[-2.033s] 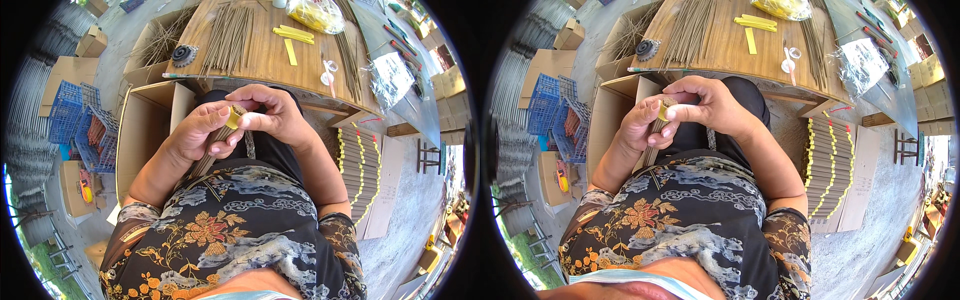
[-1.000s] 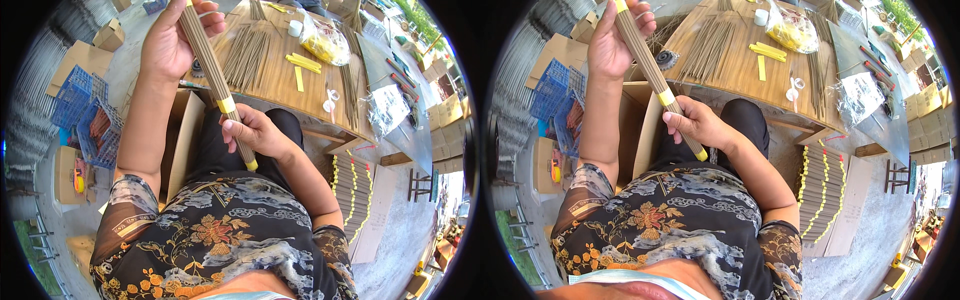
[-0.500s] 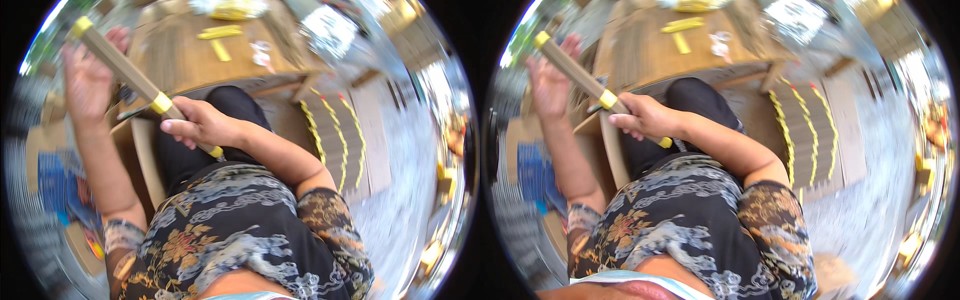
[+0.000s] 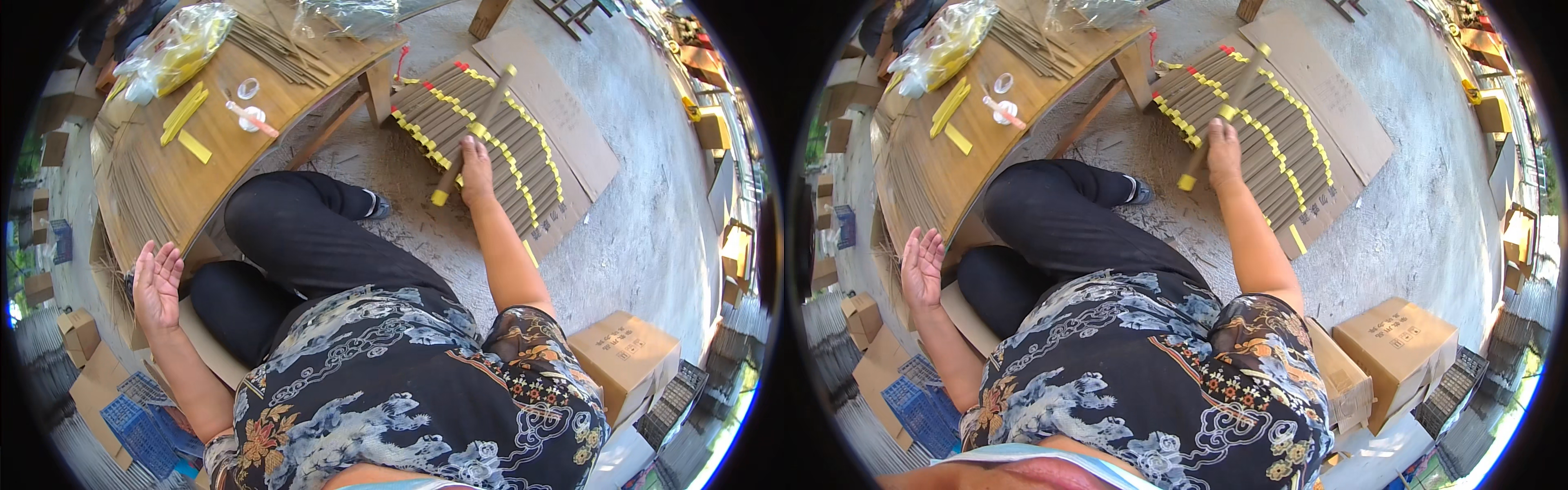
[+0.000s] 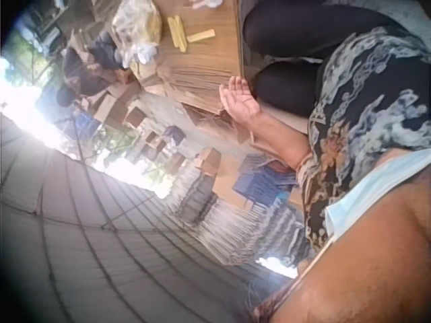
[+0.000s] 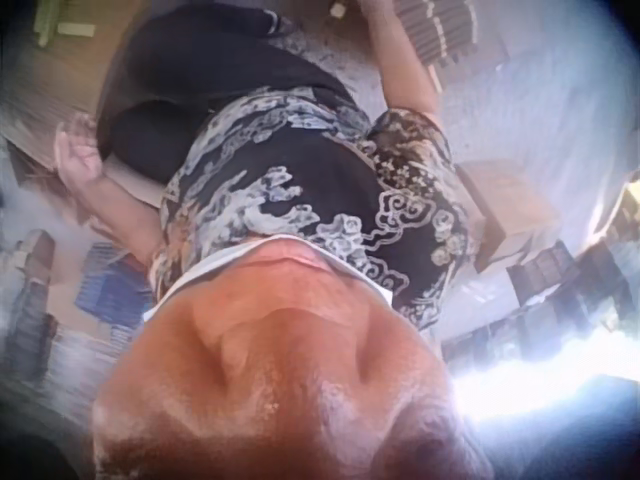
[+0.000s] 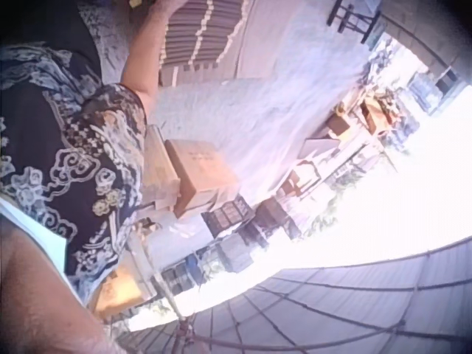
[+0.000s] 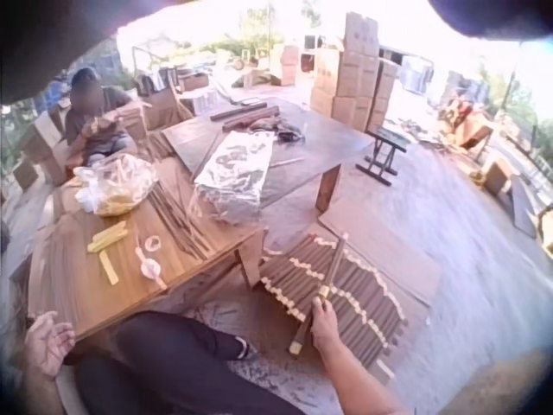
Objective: The person gathers thin wooden sticks into a bundle, aligns them, and secures the bundle with yellow paper tape. They apply adhesive to the tape using a small plastic stick and wrap it around the bundle multiple times. The finished bundle is placed on a nearby surface.
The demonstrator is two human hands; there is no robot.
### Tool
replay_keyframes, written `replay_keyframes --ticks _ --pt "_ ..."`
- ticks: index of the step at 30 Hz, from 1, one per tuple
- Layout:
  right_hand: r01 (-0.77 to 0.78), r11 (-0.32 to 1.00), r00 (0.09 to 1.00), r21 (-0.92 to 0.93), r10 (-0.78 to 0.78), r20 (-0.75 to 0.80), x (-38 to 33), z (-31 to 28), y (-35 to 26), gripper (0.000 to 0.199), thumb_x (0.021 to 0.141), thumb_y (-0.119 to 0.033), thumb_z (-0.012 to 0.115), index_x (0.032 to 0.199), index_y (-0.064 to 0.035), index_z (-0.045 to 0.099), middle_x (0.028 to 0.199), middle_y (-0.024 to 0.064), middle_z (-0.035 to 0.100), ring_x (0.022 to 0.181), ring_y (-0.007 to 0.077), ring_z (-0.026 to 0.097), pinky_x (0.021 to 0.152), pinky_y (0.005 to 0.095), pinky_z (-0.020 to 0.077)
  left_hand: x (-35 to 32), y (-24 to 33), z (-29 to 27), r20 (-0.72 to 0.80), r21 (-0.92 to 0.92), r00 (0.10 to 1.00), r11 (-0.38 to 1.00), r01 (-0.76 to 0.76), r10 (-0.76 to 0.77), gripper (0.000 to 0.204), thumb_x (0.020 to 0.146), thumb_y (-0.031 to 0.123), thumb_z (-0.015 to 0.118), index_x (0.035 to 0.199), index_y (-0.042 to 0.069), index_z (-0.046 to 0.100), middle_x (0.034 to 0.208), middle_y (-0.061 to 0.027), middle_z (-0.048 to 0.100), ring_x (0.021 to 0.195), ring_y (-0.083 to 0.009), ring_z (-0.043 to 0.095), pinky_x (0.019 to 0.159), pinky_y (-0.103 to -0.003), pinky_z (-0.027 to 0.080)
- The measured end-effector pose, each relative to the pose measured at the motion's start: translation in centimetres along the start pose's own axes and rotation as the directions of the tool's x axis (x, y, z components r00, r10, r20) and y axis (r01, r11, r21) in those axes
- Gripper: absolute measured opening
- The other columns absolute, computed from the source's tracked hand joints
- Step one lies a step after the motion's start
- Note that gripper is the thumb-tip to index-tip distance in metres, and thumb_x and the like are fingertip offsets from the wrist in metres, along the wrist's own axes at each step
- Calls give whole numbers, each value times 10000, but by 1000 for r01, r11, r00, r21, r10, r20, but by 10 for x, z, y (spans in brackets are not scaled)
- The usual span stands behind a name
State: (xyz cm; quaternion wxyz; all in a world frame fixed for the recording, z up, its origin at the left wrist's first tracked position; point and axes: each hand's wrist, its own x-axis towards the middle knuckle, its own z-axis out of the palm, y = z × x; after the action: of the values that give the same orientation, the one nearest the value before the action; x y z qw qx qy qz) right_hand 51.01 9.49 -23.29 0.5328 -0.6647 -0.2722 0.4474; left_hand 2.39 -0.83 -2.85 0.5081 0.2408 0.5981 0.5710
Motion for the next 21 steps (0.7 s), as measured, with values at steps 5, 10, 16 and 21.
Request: replay_keyframes --ticks 5,10,16,21 --pt "-192 907 960 -374 95 -263 86 -59 97 478 803 -388 578 953 64 537 846 163 590 766 219 549 685 331 442 16 -5 14 -42 88 998 995 45 -42 356 904 164 450 1201 -12 368 1047 -194 549 929 -235 580 793 -324 506" --pt "-299 752 922 -588 69 -380 101 -72 93 577 787 -397 568 1105 78 493 1088 265 532 1042 364 505 890 390 388 22 -8 29 -109 149 993 986 68 -52 372 891 148 469 1200 -38 378 1014 -201 562 887 -244 592 766 -333 510" --pt "-441 651 871 -617 144 -471 94 -102 85 613 778 -433 564 1180 20 465 1158 222 512 1098 332 480 924 377 372 28 -12 36 -130 190 989 978 92 -68 379 890 137 472 1206 -47 374 1008 -203 564 885 -242 592 759 -328 514" --pt "-507 649 831 -567 194 -522 100 -131 112 634 774 -431 567 1198 24 444 1178 214 500 1112 324 471 933 371 368 37 -14 47 -82 226 993 969 103 -86 372 888 135 476 1198 -47 379 1008 -197 564 877 -234 594 754 -322 518"
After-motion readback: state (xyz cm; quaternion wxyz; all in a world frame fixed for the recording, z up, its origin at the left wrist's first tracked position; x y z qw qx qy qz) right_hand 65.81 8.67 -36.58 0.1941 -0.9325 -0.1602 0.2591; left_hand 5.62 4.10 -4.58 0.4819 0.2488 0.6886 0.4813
